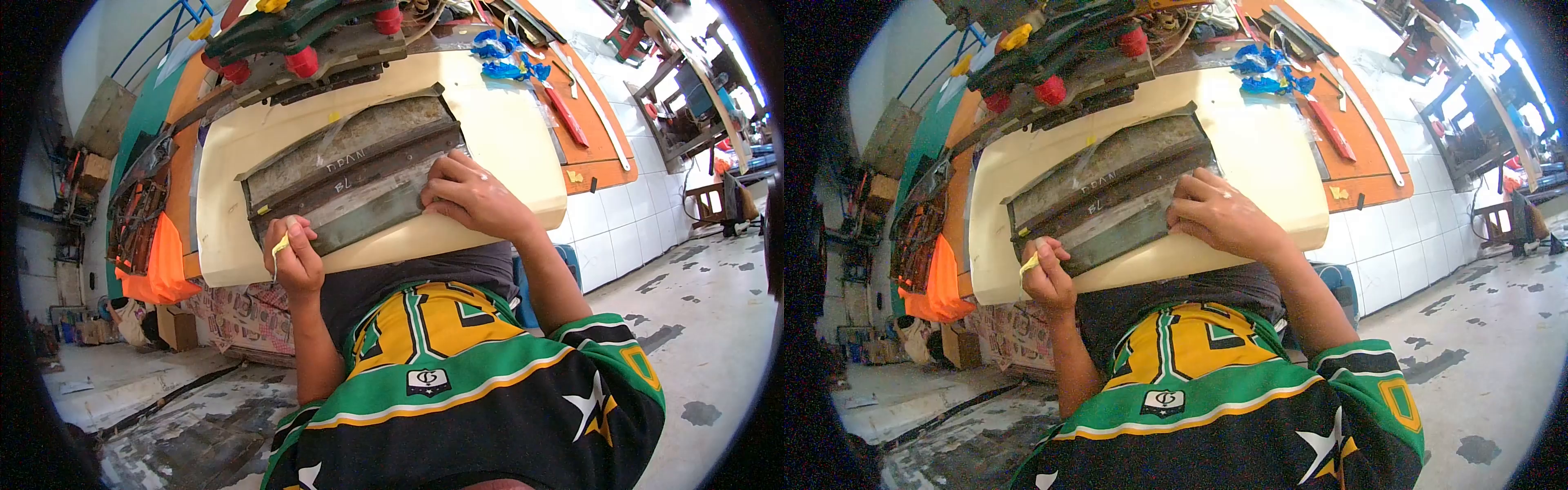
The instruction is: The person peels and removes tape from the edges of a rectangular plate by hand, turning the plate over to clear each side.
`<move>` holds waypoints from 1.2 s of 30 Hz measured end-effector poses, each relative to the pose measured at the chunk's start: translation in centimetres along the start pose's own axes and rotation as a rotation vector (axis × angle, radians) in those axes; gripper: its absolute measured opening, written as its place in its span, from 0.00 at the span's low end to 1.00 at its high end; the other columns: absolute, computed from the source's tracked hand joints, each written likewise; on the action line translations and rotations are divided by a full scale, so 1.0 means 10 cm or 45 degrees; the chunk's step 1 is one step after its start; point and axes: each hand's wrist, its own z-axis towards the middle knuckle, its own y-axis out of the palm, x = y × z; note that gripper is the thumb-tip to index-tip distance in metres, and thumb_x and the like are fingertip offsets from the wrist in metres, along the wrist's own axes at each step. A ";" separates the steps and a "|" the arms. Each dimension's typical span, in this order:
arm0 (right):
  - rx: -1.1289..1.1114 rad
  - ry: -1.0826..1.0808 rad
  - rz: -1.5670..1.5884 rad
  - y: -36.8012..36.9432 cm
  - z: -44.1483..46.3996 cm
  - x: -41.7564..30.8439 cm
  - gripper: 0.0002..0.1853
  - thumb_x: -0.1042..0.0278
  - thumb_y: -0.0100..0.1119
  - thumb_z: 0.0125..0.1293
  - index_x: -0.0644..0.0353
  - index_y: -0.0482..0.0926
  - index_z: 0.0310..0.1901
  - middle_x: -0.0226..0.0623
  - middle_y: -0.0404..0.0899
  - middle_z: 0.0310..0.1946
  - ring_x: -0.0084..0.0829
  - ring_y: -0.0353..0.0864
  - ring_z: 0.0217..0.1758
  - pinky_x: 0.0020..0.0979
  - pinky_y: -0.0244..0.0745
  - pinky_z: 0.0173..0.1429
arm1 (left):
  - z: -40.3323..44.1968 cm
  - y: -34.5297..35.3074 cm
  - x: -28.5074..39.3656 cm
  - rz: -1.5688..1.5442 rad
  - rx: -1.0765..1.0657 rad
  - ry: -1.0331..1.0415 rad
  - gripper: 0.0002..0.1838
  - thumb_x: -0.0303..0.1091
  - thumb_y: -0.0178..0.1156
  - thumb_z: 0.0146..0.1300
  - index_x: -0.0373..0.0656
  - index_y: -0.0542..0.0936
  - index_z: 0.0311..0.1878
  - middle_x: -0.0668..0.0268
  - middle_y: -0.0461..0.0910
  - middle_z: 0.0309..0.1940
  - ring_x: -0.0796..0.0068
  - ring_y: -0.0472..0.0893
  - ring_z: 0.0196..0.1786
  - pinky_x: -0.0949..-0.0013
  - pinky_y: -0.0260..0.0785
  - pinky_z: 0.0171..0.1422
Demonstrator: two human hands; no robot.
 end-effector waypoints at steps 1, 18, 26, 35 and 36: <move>-0.005 -0.011 -0.004 0.00 0.01 0.00 0.07 0.63 0.68 0.67 0.55 0.82 0.41 0.35 0.74 0.43 0.41 0.74 0.52 0.41 0.74 0.58 | 0.00 0.00 0.00 0.003 -0.002 0.002 0.18 0.34 0.47 0.81 0.38 0.76 0.33 0.63 0.75 0.24 0.63 0.77 0.28 0.61 0.67 0.36; -0.063 -0.020 0.174 -0.09 -0.03 0.13 0.07 0.67 0.67 0.68 0.53 0.85 0.47 0.38 0.75 0.42 0.43 0.76 0.52 0.42 0.75 0.59 | 0.01 -0.01 0.02 -0.003 -0.004 0.006 0.18 0.33 0.46 0.81 0.37 0.77 0.34 0.62 0.76 0.25 0.63 0.77 0.28 0.61 0.68 0.35; -0.030 -0.005 0.048 -0.04 0.00 0.05 0.07 0.63 0.68 0.67 0.55 0.82 0.41 0.37 0.74 0.42 0.43 0.76 0.52 0.43 0.76 0.58 | -0.03 -0.01 -0.02 -0.195 0.107 -0.152 0.19 0.34 0.45 0.81 0.34 0.77 0.34 0.60 0.79 0.27 0.65 0.78 0.27 0.62 0.68 0.33; -0.048 -0.047 -0.021 -0.02 0.04 0.04 0.07 0.62 0.68 0.68 0.55 0.82 0.40 0.36 0.74 0.41 0.41 0.75 0.51 0.41 0.75 0.56 | -0.02 0.00 -0.04 -0.181 0.103 -0.097 0.20 0.35 0.45 0.81 0.34 0.77 0.33 0.60 0.78 0.26 0.65 0.78 0.27 0.63 0.68 0.33; -0.047 -0.048 -0.023 -0.02 0.04 0.03 0.07 0.62 0.68 0.68 0.55 0.82 0.40 0.36 0.74 0.41 0.41 0.75 0.51 0.41 0.75 0.56 | -0.02 0.00 -0.03 -0.182 0.104 -0.096 0.20 0.35 0.45 0.81 0.34 0.77 0.33 0.60 0.78 0.26 0.65 0.78 0.27 0.63 0.68 0.33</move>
